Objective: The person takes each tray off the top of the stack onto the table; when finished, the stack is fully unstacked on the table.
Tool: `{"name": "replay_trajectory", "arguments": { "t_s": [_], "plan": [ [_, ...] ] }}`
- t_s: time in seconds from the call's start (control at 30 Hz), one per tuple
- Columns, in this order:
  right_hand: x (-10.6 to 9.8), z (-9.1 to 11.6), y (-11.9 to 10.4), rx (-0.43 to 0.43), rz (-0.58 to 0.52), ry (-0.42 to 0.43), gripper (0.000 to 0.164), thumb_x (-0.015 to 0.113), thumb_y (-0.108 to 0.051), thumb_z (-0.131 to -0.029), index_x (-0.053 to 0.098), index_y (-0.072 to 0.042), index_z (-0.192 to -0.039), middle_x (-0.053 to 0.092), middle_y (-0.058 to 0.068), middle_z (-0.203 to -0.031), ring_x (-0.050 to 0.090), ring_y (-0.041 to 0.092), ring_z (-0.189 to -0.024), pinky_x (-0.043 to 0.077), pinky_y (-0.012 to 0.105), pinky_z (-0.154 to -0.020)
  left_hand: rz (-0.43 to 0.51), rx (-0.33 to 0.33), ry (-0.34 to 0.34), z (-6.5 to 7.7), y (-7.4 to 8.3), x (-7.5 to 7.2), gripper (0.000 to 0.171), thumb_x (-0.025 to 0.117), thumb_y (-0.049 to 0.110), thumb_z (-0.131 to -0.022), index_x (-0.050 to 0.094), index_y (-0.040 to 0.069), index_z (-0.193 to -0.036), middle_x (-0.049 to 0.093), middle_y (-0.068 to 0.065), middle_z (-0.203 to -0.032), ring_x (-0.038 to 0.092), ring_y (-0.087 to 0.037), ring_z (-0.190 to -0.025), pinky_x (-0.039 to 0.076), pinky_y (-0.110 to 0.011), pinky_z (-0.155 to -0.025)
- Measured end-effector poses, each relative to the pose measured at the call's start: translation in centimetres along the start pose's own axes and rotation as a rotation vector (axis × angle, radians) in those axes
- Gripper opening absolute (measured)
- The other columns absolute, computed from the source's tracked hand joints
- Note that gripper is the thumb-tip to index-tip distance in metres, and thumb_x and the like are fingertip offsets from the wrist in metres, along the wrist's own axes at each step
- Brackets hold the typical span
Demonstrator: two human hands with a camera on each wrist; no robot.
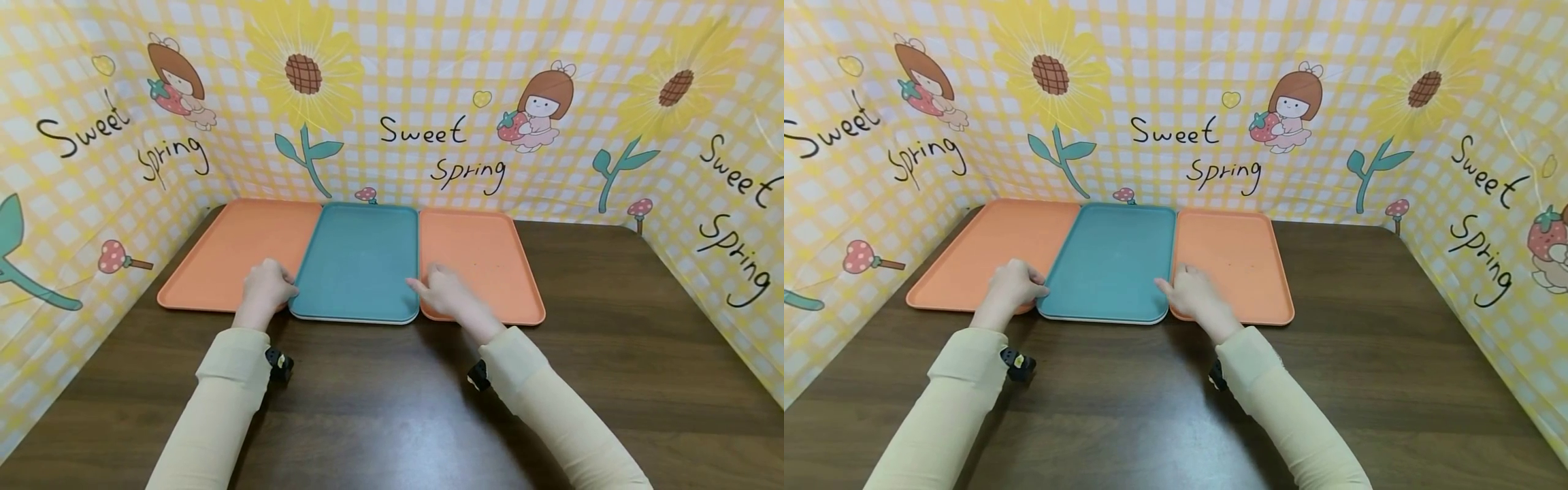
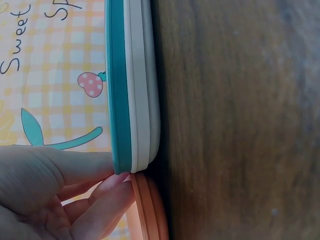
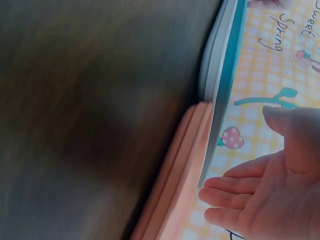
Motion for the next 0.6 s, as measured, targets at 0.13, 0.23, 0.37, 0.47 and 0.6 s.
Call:
{"name": "replay_trajectory", "arguments": {
  "t_s": [0.13, 0.23, 0.37, 0.47, 0.6],
  "plan": [
    [0.5, -0.1, -0.7, -0.017, 0.008, 0.005, 0.058, 0.041, -0.044, -0.098, 0.047, 0.007, -0.125, 0.055, 0.023, -0.118, 0.055, 0.032, -0.110, 0.044, 0.040, -0.095, 0.000, -0.001, 0.003, 0.0, 0.1, 0.0, 0.013, 0.067, 0.009, -0.082, 0.074, -0.002, -0.082, 0.069, -0.023, -0.102, 0.060, -0.041, -0.100, 0.047, -0.055, -0.087],
    [0.9, -0.3, -1.0, -0.006, 0.008, -0.005, 0.066, 0.040, -0.044, -0.099, 0.038, 0.009, -0.136, 0.047, 0.027, -0.135, 0.046, 0.035, -0.127, 0.038, 0.043, -0.106, 0.004, 0.001, 0.000, 0.0, 0.1, 0.1, 0.014, 0.067, 0.009, -0.082, 0.074, -0.002, -0.084, 0.068, -0.024, -0.104, 0.060, -0.042, -0.101, 0.047, -0.055, -0.087],
    [1.4, -0.4, -1.3, 0.018, 0.019, -0.024, 0.069, 0.040, -0.045, -0.099, 0.031, 0.009, -0.142, 0.040, 0.026, -0.142, 0.040, 0.034, -0.132, 0.035, 0.043, -0.109, 0.010, 0.001, -0.004, 0.0, 0.1, 0.1, 0.014, 0.066, 0.009, -0.082, 0.074, -0.002, -0.085, 0.068, -0.024, -0.103, 0.060, -0.041, -0.101, 0.048, -0.055, -0.087],
    [1.7, -0.5, -1.5, 0.023, 0.035, -0.019, 0.070, 0.041, -0.044, -0.098, 0.030, 0.009, -0.142, 0.040, 0.026, -0.142, 0.041, 0.034, -0.132, 0.036, 0.043, -0.108, 0.009, -0.002, -0.007, 0.0, 0.1, 0.2, 0.015, 0.066, 0.009, -0.083, 0.074, -0.003, -0.087, 0.068, -0.024, -0.103, 0.060, -0.041, -0.101, 0.048, -0.055, -0.087],
    [1.8, -0.6, -1.7, 0.029, 0.052, 0.003, 0.068, 0.046, -0.040, -0.098, 0.031, 0.010, -0.141, 0.042, 0.026, -0.139, 0.043, 0.035, -0.129, 0.037, 0.043, -0.106, 0.007, 0.001, -0.005, -0.1, 0.0, 0.2, 0.016, 0.066, 0.009, -0.083, 0.073, -0.003, -0.090, 0.068, -0.024, -0.104, 0.060, -0.042, -0.101, 0.048, -0.055, -0.087]
  ]
}}
Point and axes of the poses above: each hand's wrist, its own z-axis away from the middle knuckle, its own x-axis out of the palm, y = z × x, the point moved 6 cm from there along -z, towards the middle knuckle
